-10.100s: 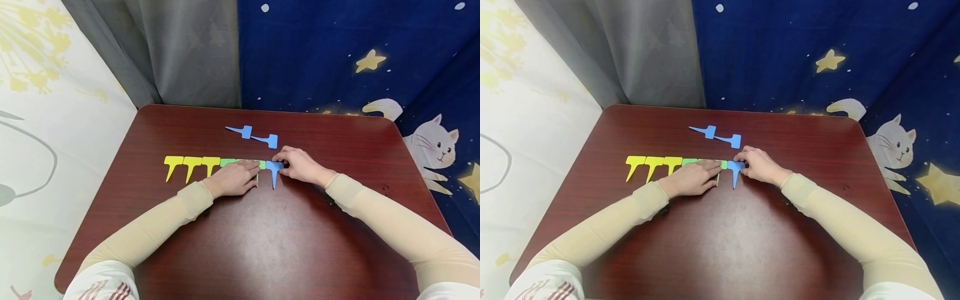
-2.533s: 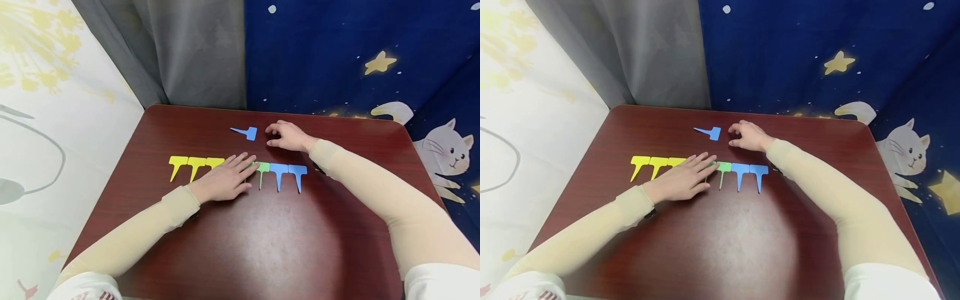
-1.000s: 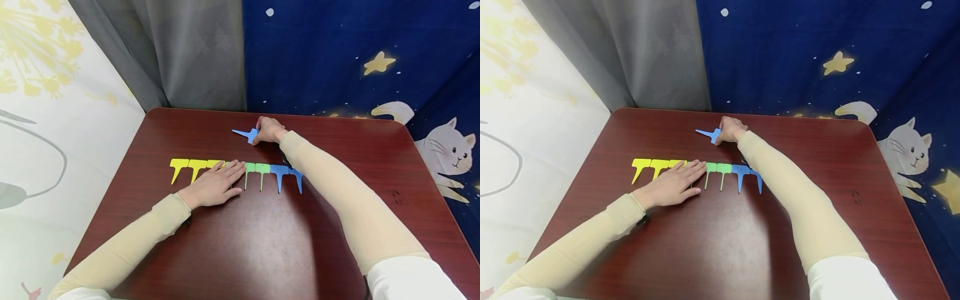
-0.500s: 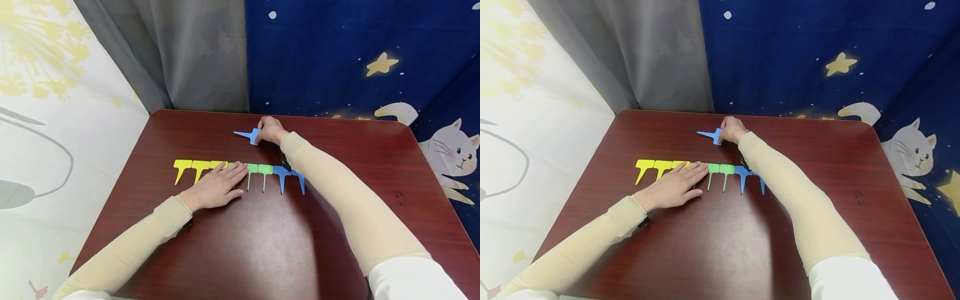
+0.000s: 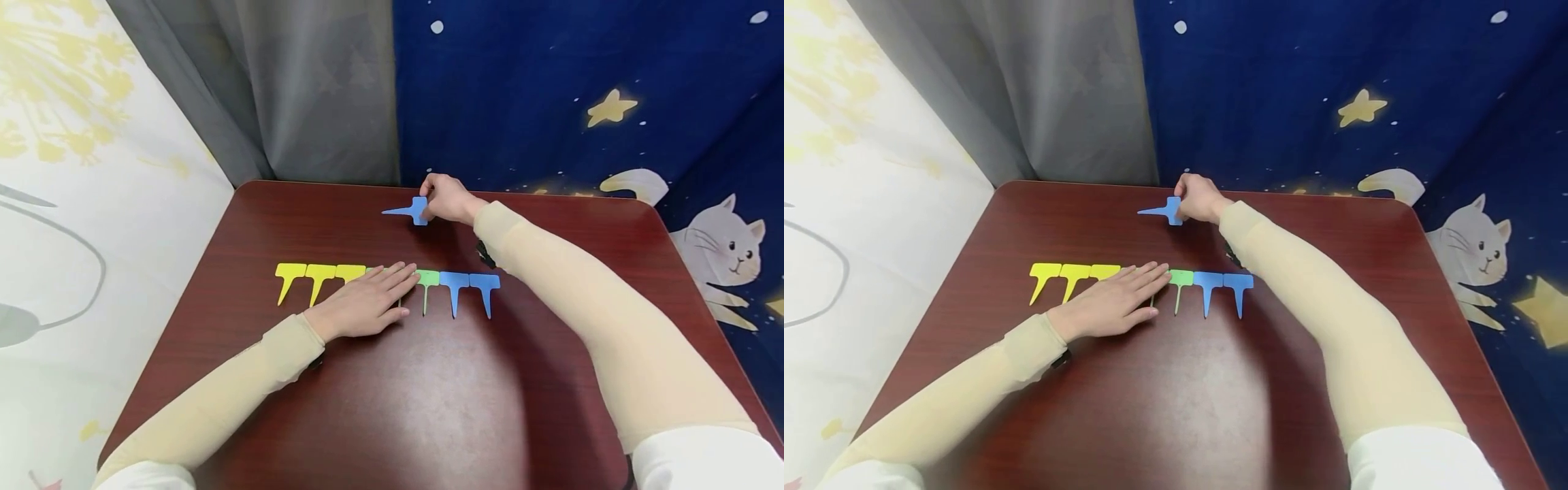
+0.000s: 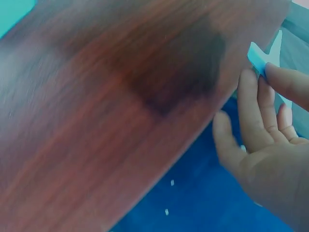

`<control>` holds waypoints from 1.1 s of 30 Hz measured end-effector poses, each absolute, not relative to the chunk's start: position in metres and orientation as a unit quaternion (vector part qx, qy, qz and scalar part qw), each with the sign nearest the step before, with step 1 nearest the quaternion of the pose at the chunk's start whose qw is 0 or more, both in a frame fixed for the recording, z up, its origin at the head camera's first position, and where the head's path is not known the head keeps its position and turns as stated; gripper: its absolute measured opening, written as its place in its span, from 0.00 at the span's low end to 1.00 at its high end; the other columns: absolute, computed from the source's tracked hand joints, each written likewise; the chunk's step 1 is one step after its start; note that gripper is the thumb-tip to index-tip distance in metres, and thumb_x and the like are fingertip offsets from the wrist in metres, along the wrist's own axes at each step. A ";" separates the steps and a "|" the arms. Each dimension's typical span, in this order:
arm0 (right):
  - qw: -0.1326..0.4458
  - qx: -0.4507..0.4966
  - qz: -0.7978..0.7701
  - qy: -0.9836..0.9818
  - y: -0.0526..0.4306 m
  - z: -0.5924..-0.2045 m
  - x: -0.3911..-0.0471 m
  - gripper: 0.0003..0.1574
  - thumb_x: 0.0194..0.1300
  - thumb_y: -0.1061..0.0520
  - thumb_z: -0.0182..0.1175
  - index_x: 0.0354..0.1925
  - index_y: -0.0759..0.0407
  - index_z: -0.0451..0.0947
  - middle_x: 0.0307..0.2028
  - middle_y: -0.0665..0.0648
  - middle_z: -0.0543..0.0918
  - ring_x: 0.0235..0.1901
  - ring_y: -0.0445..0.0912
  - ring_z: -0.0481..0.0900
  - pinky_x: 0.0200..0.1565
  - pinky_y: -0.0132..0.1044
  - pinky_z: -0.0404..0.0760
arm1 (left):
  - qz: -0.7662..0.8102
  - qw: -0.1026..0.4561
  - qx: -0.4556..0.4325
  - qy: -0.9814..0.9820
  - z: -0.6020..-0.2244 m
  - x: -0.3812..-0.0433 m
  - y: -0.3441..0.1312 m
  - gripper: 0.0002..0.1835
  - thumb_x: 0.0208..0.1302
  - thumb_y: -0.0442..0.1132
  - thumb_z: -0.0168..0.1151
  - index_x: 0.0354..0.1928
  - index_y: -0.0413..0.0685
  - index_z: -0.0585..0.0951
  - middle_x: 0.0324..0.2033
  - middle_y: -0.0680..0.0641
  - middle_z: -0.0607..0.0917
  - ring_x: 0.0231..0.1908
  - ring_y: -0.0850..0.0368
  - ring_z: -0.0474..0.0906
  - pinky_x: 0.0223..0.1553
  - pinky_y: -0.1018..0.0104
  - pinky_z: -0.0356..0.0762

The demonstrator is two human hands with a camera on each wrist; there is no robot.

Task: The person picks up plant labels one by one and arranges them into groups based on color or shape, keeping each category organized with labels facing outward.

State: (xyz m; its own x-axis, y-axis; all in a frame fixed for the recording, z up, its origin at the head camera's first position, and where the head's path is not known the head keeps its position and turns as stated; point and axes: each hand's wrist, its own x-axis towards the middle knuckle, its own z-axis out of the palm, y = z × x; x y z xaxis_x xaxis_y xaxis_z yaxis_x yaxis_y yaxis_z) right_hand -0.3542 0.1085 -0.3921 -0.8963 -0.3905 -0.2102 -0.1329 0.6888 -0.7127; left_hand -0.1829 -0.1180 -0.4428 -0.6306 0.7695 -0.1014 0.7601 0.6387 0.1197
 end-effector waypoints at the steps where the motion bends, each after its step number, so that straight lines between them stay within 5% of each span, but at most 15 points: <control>1: 0.175 -0.152 -0.366 0.901 0.111 -0.389 -0.353 0.23 0.59 0.66 0.71 0.50 0.62 0.72 0.41 0.62 0.81 0.40 0.52 0.79 0.46 0.42 0.82 | 0.032 0.072 0.427 0.901 -0.442 -0.184 -0.115 0.37 0.79 0.60 0.40 0.81 0.51 0.49 0.80 0.49 0.47 0.78 0.52 0.41 0.75 0.54 0.44; 18: 0.137 -0.191 -0.295 0.926 0.182 -0.358 -0.329 0.13 0.69 0.64 0.55 0.50 0.64 0.77 0.40 0.62 0.83 0.33 0.52 0.85 0.36 0.40 0.86 | 0.045 0.108 0.457 0.882 -0.437 -0.197 -0.059 0.39 0.78 0.62 0.39 0.81 0.51 0.49 0.80 0.50 0.46 0.78 0.55 0.41 0.76 0.55 0.42; 33: 0.127 -0.223 -0.235 0.937 0.228 -0.364 -0.293 0.20 0.73 0.63 0.55 0.60 0.60 0.80 0.33 0.57 0.85 0.22 0.49 0.71 0.30 0.41 0.69 | 0.013 0.145 0.450 0.881 -0.448 -0.202 -0.038 0.39 0.78 0.64 0.37 0.81 0.49 0.49 0.80 0.49 0.47 0.78 0.53 0.43 0.76 0.53 0.40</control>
State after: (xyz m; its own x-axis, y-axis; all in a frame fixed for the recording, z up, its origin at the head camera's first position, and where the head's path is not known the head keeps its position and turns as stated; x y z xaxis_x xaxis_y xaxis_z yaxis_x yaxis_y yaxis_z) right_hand -0.2933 0.2283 -0.3644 -0.8679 -0.4784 -0.1338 -0.3589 0.7901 -0.4969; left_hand -0.2016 -0.0382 -0.4480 -0.5536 0.7965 -0.2432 0.7887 0.5952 0.1539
